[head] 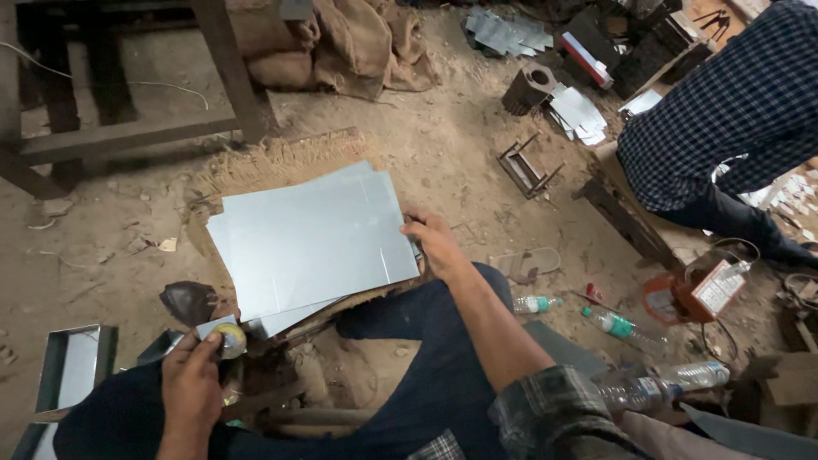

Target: The person sits on the floor and applies adhesive tape to the edges of rectangular metal sheets. They hold the sheets on their lap, tear off pieces of tape, and smooth them down along the seams.

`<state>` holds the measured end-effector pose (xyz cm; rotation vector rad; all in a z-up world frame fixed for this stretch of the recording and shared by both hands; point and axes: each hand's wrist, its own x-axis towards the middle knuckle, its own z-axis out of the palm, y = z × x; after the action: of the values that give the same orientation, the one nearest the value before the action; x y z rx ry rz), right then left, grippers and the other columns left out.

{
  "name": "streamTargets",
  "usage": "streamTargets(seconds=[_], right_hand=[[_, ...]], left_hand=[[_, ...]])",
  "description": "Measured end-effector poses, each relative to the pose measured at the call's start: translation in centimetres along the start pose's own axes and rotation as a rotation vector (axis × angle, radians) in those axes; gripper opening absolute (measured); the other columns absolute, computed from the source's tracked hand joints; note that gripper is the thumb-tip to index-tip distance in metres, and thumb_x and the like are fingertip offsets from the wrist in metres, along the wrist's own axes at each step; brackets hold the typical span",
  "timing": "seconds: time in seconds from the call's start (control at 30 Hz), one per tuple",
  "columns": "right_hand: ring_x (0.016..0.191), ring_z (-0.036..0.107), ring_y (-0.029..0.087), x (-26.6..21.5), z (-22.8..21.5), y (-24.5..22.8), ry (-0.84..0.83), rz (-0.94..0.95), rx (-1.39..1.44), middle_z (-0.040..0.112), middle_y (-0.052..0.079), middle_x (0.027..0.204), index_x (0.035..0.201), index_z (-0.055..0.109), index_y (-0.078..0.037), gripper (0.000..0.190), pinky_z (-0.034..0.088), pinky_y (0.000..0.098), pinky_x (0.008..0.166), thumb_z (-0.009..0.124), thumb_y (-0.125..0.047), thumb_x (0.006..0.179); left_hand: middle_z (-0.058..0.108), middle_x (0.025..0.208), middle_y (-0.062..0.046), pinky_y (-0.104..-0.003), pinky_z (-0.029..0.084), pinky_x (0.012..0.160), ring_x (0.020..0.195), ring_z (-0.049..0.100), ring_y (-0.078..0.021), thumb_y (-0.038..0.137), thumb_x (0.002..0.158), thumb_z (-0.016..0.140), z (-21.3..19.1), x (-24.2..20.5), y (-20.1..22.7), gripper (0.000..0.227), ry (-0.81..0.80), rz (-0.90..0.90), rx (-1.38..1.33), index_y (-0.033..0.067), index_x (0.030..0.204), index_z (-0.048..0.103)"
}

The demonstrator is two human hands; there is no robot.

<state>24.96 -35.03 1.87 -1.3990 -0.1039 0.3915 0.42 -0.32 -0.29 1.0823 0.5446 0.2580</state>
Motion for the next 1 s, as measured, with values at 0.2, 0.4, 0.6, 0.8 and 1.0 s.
streamTargets(seconds=[0.2, 0.4, 0.6, 0.8, 1.0], right_hand=[[0.108, 0.067, 0.025, -0.8, -0.7, 0.2, -0.101, -0.14, 0.31, 0.071, 0.016, 0.118, 0.129, 0.062, 0.009, 0.041, 0.053, 0.0354, 0.098, 0.057, -0.011, 0.094], [0.109, 0.068, 0.023, -0.7, -1.3, 1.1, -0.176, -0.044, 0.508, 0.069, 0.013, 0.121, 0.136, 0.054, -0.002, 0.038, 0.055, 0.039, 0.097, 0.055, -0.016, 0.101], [0.108, 0.069, 0.024, 0.1, -2.4, 2.5, -0.243, -0.035, 0.575, 0.069, 0.014, 0.119, 0.132, 0.056, 0.0, 0.033, 0.058, 0.0388, 0.096, 0.055, -0.021, 0.107], [0.109, 0.069, 0.028, -0.8, -0.9, 1.1, -0.21, 0.11, 0.445, 0.068, 0.021, 0.123, 0.137, 0.054, 0.009, 0.045, 0.058, 0.0416, 0.094, 0.055, -0.026, 0.108], [0.114, 0.068, 0.032, -1.7, 0.8, 0.1, -0.15, 0.26, 0.239, 0.065, 0.023, 0.128, 0.141, 0.05, 0.007, 0.052, 0.058, 0.0428, 0.096, 0.055, -0.027, 0.102]], left_hand=[[0.072, 0.108, -0.013, -0.031, 0.049, 0.087, 0.094, 0.066, -0.0204, 0.009, 0.098, 0.057, -1.1, 1.0, -1.5, 0.033, -0.002, 0.004, 0.049, -0.0093, 0.124, 0.068], [0.072, 0.108, -0.012, -0.033, 0.05, 0.084, 0.095, 0.067, -0.0203, 0.01, 0.097, 0.061, -1.7, 1.0, -1.9, 0.031, -0.033, -0.029, -0.129, -0.0063, 0.122, 0.066], [0.073, 0.112, -0.013, -0.033, 0.052, 0.091, 0.1, 0.068, -0.0198, 0.008, 0.097, 0.06, -0.7, 0.7, -1.0, 0.029, -0.067, 0.008, -0.16, -0.0073, 0.122, 0.067], [0.073, 0.115, -0.016, -0.034, 0.052, 0.094, 0.103, 0.069, -0.0216, 0.008, 0.099, 0.056, -0.4, 0.2, -0.2, 0.03, -0.05, -0.001, -0.185, -0.0077, 0.123, 0.066], [0.073, 0.115, -0.016, -0.035, 0.053, 0.094, 0.103, 0.069, -0.0225, 0.007, 0.099, 0.054, -0.4, 0.3, -0.4, 0.03, -0.092, -0.017, -0.279, -0.0074, 0.124, 0.064]])
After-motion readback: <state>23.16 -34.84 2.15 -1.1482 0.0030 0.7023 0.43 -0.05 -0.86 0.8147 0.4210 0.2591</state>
